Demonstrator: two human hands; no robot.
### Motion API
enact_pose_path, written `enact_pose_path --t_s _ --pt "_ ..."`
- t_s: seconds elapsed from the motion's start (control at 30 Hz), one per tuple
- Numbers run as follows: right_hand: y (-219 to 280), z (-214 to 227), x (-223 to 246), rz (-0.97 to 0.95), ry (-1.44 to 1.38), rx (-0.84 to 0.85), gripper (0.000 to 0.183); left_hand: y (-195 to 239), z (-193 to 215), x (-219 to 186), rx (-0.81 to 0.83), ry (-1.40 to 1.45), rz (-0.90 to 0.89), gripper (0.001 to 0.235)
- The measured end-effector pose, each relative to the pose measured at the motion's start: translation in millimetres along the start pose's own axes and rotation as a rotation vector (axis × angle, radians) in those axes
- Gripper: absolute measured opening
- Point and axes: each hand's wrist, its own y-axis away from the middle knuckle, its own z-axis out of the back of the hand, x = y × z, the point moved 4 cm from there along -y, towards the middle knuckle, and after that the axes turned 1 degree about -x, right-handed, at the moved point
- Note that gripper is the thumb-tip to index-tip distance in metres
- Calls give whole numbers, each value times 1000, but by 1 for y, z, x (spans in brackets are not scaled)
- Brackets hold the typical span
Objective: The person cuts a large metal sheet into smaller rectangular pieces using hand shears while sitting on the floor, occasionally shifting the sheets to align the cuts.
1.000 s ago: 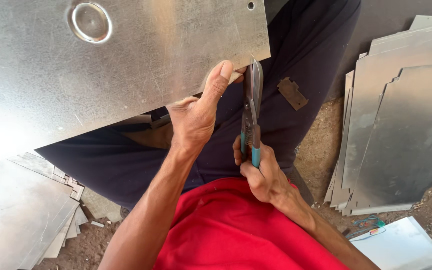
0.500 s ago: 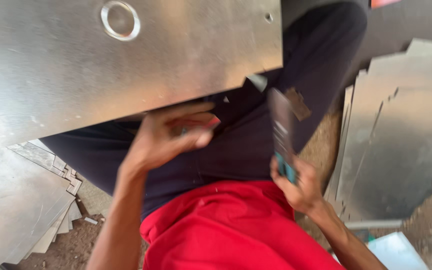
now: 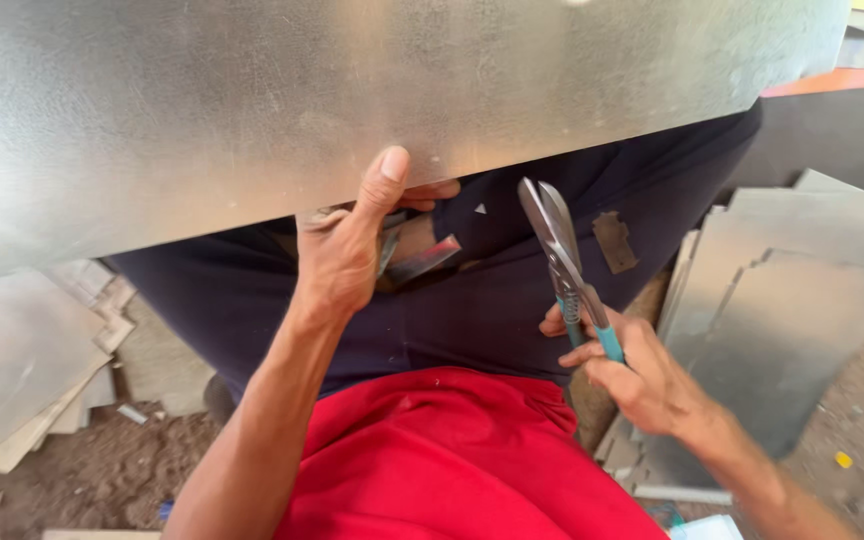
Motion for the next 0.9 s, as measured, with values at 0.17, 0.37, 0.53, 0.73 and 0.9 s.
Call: enact_pose_path --t_s 0.17,0.37,0.53,0.73,0.9 --pt "-18 10 22 -208 169 98 57 7 -11 -12 151 -76 76 44" --pt "-29 28 37 -49 437 132 43 10 -12 -12 230 -149 6 52" --pt "-34 52 18 -289 652 196 28 9 -10 -11 233 -150 -28 50" --pt "-36 67 9 -264 810 143 23 6 -13 -13 164 -87 106 40" --pt "-18 -8 12 -3 -20 23 51 -17 -51 2 95 -368 59 35"
